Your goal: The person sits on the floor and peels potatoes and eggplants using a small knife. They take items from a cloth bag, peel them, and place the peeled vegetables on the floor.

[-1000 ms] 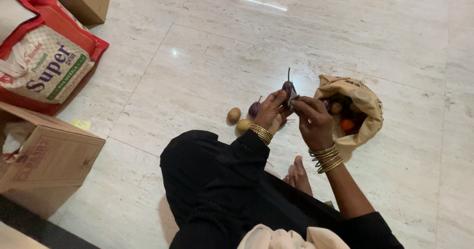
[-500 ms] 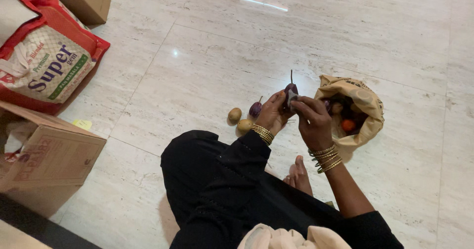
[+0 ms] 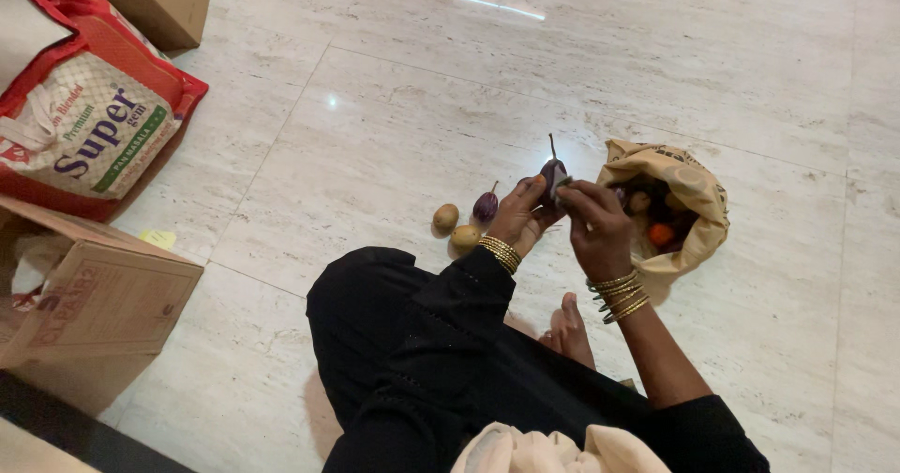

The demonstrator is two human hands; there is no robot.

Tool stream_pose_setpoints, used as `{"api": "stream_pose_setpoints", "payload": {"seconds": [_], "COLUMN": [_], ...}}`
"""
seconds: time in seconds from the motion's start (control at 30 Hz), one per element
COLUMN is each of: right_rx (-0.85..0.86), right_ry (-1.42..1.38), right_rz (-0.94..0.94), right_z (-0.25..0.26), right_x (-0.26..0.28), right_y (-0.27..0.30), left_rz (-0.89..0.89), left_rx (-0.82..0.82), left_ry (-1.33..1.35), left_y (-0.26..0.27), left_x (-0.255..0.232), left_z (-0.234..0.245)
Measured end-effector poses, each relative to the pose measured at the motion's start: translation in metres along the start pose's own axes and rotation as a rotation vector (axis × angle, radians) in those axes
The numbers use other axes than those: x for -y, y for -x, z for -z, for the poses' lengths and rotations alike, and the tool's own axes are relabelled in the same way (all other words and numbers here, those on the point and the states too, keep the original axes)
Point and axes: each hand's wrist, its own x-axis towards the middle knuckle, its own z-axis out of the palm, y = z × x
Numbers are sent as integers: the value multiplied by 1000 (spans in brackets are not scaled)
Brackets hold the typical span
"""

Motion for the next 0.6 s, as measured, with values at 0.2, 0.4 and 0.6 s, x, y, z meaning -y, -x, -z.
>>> {"api": "stream_pose_setpoints", "payload": {"seconds": [0.2, 0.4, 0.6], "right_rx": [30, -4, 55], "right_ry": [47, -30, 49], "right_rz": [50, -153, 43], "right_z": [-11, 0, -15], "right_x": [-4, -19, -12], "right_y": [5, 1, 10], "left_rz": [-8, 132, 33], "left_rx": [-99, -91, -165], "left_ry": [8, -216, 34], "left_y": [-5, 7, -7], "left_x": [1, 3, 6], "left_z": [16, -1, 16]}}
